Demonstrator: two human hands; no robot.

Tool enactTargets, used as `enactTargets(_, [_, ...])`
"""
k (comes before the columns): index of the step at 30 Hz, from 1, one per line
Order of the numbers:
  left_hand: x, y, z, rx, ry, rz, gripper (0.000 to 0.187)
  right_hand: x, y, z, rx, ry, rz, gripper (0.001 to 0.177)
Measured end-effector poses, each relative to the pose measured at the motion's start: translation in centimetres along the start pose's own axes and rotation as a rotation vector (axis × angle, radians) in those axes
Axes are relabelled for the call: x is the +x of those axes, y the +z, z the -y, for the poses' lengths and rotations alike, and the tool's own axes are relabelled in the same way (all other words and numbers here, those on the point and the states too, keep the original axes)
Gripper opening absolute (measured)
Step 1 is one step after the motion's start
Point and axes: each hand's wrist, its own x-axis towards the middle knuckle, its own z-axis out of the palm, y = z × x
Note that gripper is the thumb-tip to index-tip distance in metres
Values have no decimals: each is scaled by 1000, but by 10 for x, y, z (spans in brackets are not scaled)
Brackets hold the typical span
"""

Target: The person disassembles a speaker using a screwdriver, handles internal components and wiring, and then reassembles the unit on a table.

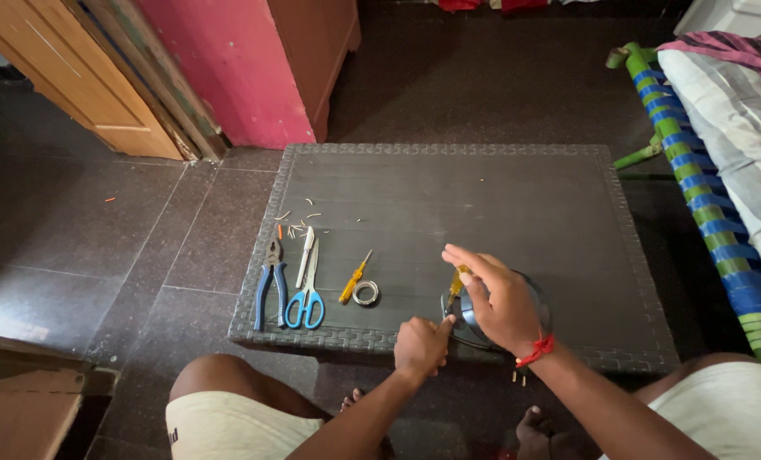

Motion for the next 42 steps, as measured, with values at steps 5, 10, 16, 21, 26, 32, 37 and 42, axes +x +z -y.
enactTargets(5, [0,2,1,-2,12,-14,58,0,5,-1,-70,-76,4,31])
enactTargets(10, [5,5,8,-35,25,-10,51,1,7,-9,-119,122,36,27])
enactTargets(16, [6,8,10,-60,32,28,53,3,0,0,-121,-202,-42,30])
enactTargets(21, [3,7,7,-51,24,23,53,1,5,-3,-148,71,57,21])
enactTargets(26, [1,6,6,-38,23,-21,52,0,1,-4,-64,-105,-45,37])
enactTargets(32, [1,3,3,-76,15,-45,48,-2,4,-8,-67,75,8,25])
enactTargets(37, [6,6,6,35,249,-254,27,1,4,-8,-102,-61,-75,35])
enactTargets(42, [16,7,13,-76,526,-325,21,-1,1,0,-44,0,-19,32])
